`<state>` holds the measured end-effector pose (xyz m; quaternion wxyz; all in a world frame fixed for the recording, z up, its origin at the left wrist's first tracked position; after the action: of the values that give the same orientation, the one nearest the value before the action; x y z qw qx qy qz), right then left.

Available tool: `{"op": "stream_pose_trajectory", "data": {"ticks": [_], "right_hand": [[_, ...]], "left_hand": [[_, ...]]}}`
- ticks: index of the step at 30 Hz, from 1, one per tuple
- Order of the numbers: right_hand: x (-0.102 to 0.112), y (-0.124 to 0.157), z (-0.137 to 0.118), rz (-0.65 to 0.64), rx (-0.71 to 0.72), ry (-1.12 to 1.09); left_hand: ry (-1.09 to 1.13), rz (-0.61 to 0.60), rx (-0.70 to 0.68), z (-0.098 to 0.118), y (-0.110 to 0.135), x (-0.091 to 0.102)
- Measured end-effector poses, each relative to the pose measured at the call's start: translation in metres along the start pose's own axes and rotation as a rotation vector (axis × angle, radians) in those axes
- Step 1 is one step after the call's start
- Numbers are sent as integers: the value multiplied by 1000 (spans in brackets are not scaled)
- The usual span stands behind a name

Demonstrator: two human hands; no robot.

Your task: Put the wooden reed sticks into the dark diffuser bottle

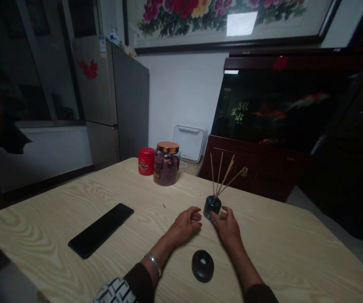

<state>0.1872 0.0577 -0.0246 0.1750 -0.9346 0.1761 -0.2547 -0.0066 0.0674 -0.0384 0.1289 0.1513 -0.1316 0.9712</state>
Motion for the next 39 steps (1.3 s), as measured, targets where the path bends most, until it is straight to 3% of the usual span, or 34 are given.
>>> {"op": "stream_pose_trajectory", "data": {"ticks": [3, 6, 11, 14, 17, 22, 26, 30, 36, 39], "right_hand": [[10, 30, -4, -16, -72, -116], [19, 52, -14, -137, -151, -299], [44, 56, -49, -215, -192, -425], [69, 51, -92, -276, -223, -580], [98, 50, -152, -326, -184, -897], [141, 49, -244, -426, 81, -1308], [157, 44, -286, -489, 274, -1447], [150, 41, -291, -468, 351, -1507], [113, 48, -245, -493, 269, -1677], [103, 52, -223, -517, 252, -1740]], "left_hand": [[34, -15, 1, 2, 2, -3], [57, 9, 41, 10, 10, -4], [49, -47, 39, 45, 28, 0], [166, -140, 33, 84, 39, 11], [439, -226, -69, 137, 51, 31], [848, -330, -380, 232, 70, 71], [1033, -367, -578, 276, 73, 88], [1177, -333, -630, 276, 65, 81], [1255, -250, -474, 218, 53, 41], [1273, -246, -432, 196, 54, 30]]}}
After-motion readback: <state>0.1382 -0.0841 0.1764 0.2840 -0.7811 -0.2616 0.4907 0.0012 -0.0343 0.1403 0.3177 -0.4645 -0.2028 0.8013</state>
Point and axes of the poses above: each hand's wrist, its own y-axis away from the middle knuckle, its own x-axis out of the back of the hand, z = x × y, the point moved 1 cm from there along -y, towards the middle knuckle, and after that the axes turned 13 degrees about -y, right-handed, at the moved point
